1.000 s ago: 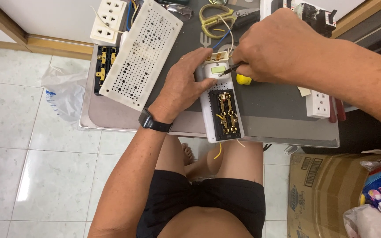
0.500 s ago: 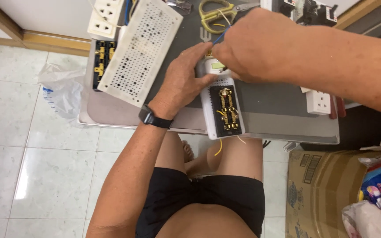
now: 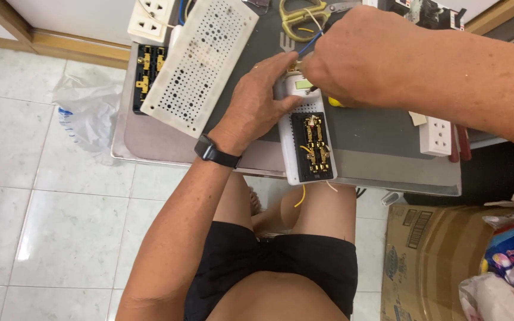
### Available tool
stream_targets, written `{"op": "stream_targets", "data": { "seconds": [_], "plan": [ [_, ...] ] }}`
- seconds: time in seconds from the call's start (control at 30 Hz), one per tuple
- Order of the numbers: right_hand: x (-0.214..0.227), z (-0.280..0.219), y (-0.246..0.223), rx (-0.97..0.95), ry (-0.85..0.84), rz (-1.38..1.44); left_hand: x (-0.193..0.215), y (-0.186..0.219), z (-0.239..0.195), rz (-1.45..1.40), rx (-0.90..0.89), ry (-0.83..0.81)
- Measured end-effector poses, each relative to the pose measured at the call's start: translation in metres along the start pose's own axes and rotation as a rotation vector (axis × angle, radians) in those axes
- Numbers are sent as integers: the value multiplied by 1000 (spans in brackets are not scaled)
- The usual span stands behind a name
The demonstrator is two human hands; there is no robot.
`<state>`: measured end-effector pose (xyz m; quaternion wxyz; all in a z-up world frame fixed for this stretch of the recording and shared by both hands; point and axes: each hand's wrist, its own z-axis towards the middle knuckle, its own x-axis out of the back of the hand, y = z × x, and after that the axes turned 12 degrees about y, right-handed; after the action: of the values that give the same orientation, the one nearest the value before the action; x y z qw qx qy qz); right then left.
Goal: The person assembles an electrical component by inserting a black module with gold contacts into a white plastic housing. They then use a screwdriver to tighten screws on the module and the housing to secure the assembly.
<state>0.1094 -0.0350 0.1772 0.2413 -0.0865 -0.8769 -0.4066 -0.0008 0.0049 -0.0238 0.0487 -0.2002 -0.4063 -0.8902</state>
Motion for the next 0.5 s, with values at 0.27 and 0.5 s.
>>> {"op": "stream_targets", "data": {
  "seconds": [0.27, 0.5],
  "plan": [
    [-16, 3, 2, 3, 99, 49, 2, 5, 0, -27, -2, -5],
    [-10, -2, 0, -47, 46, 49, 4, 7, 1, -1, 26, -33]
  ]
}}
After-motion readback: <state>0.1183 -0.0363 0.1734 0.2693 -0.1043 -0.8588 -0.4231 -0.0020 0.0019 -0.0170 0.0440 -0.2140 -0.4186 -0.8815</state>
